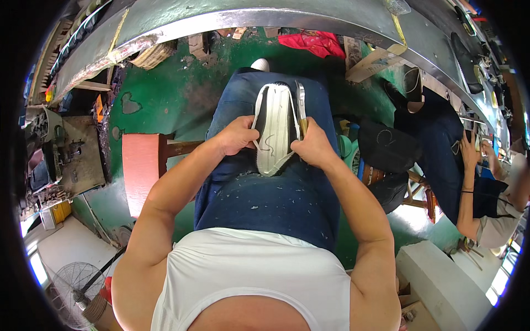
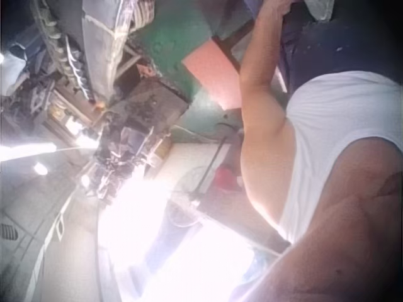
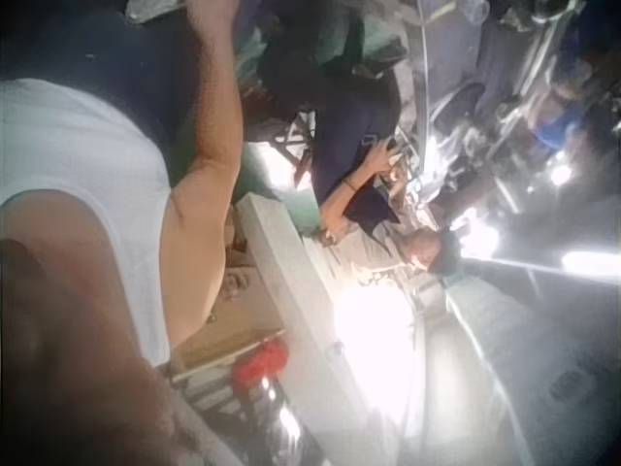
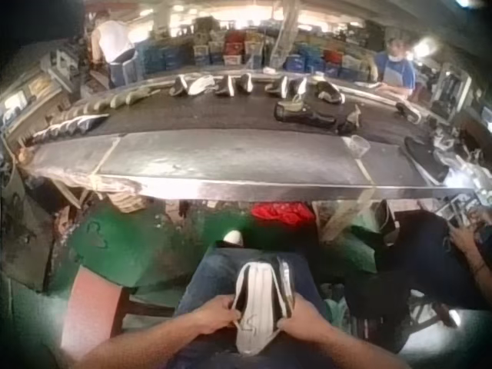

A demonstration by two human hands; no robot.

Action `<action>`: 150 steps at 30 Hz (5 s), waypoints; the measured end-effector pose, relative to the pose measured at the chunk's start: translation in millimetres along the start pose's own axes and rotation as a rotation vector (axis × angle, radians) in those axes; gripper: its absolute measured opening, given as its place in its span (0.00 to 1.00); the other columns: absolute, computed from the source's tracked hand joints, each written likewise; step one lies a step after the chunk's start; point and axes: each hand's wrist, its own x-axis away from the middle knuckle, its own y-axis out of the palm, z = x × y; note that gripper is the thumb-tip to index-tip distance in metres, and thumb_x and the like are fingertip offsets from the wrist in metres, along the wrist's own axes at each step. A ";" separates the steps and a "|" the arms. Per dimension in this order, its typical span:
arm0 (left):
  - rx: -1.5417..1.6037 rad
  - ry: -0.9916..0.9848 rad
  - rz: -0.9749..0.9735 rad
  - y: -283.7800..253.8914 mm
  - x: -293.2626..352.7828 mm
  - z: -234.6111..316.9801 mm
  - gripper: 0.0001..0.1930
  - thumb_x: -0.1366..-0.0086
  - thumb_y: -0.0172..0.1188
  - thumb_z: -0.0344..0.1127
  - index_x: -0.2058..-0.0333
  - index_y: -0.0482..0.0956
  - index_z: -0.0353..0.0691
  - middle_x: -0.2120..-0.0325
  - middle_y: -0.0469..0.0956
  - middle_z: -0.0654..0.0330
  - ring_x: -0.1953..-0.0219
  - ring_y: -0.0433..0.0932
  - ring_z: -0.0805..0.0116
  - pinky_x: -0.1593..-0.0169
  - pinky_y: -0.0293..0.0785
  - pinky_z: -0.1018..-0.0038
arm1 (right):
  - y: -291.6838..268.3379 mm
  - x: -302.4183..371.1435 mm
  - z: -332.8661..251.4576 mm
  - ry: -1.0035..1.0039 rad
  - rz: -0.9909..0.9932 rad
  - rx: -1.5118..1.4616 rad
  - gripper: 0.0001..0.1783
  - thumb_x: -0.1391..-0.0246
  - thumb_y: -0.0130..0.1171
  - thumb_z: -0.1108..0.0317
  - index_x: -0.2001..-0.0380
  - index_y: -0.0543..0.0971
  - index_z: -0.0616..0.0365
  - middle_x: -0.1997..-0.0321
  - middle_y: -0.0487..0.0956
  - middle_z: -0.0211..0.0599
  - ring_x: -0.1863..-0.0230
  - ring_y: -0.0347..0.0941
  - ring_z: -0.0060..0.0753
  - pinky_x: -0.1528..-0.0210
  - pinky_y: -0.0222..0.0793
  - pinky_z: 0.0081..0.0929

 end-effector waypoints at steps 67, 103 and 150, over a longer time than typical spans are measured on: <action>-0.918 0.191 0.306 46.8 38.4 17.2 0.51 0.45 0.69 0.39 0.29 0.47 0.37 0.44 0.71 0.34 0.43 0.74 0.40 0.39 0.68 0.62 | -19.0 40.5 71.0 -0.134 0.131 -0.334 0.20 0.32 0.51 0.58 0.50 0.72 0.66 0.61 0.78 0.34 0.61 0.76 0.25 0.55 0.71 0.25; 0.011 0.716 0.511 50.1 -53.6 -8.5 0.25 0.22 0.38 0.48 0.46 0.75 0.33 0.50 0.78 0.49 0.49 0.78 0.56 0.43 0.71 0.66 | -102.8 -5.8 -68.6 -0.208 -0.513 0.662 0.15 0.38 0.56 0.60 0.63 0.76 0.63 0.67 0.80 0.50 0.64 0.77 0.53 0.62 0.72 0.44; -0.023 0.183 0.241 41.2 -53.2 34.7 0.21 0.34 0.62 0.41 0.48 0.77 0.34 0.56 0.82 0.54 0.56 0.81 0.65 0.50 0.76 0.68 | -92.5 -27.7 -22.0 -0.014 -0.342 0.068 0.23 0.32 0.48 0.54 0.71 0.76 0.65 0.76 0.79 0.38 0.74 0.76 0.30 0.68 0.71 0.31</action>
